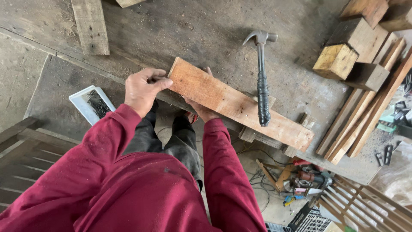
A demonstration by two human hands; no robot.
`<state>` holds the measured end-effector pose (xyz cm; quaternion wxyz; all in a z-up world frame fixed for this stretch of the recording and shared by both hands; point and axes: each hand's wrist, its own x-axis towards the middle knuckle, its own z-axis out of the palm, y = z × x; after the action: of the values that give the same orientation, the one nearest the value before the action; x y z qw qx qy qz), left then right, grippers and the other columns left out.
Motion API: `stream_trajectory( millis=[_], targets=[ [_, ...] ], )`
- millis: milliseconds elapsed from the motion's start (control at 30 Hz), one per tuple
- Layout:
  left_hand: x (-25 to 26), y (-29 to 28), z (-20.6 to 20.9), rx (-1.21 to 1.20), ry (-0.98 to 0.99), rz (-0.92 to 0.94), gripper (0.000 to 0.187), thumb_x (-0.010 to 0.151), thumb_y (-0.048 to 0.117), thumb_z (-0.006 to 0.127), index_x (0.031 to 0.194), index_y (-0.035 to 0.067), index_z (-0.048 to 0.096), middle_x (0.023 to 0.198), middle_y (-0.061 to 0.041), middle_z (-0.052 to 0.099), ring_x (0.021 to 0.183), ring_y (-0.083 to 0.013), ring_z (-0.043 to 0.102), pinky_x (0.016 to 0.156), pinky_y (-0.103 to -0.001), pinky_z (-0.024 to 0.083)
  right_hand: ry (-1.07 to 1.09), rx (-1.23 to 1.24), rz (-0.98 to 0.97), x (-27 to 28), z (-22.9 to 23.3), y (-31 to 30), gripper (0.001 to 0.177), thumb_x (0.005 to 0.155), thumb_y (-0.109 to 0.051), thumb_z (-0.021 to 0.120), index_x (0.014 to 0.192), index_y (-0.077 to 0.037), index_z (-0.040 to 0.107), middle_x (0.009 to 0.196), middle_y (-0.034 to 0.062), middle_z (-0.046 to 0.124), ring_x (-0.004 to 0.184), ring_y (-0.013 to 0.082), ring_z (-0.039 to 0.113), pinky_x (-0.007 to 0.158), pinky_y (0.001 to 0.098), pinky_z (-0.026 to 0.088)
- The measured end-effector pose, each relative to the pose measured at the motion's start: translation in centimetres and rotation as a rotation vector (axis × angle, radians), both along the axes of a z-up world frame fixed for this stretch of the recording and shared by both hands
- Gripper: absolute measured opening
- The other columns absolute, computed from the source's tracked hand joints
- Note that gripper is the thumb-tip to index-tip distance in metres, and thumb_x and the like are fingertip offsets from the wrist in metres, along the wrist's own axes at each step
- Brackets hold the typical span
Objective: The person hammers nails into a wooden plank using a hammer. They handle multiple nails from a plastic container and position several small wooden blocks on a workbench.
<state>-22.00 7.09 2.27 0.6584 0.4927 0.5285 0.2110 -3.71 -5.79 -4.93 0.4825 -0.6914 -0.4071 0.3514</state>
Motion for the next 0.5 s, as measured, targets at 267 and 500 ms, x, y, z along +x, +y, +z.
stream_trajectory(
  millis=[267, 500],
  targets=[
    [-3.1, -3.0, 1.1, -0.846, -0.541, 0.533, 0.033, 0.108, 0.023, 0.041, 0.117, -0.003, 0.058, 0.098, -0.015, 0.071, 0.084, -0.0237, 0.068, 0.077, -0.038, 0.060, -0.471, -0.079, 0.331, -5.0, 13.0, -6.5, 0.033, 0.088, -0.016, 0.080, 0.119, -0.008, 0.070, 0.134, 0.0181, 0.068, 0.117, 0.0322, 0.063, 0.101, 0.0442, 0.049],
    [-1.2, -4.7, 6.4, -0.821, -0.685, 0.301, 0.030, 0.099, -0.001, 0.041, 0.125, 0.000, 0.056, 0.115, -0.019, 0.071, 0.100, -0.0276, 0.071, 0.092, -0.041, 0.060, -0.816, -0.279, -0.078, 6.5, 17.7, -5.4, 0.038, 0.099, -0.023, 0.071, 0.130, -0.003, 0.066, 0.138, 0.0222, 0.060, 0.129, 0.0373, 0.053, 0.111, 0.0496, 0.041]
  ],
)
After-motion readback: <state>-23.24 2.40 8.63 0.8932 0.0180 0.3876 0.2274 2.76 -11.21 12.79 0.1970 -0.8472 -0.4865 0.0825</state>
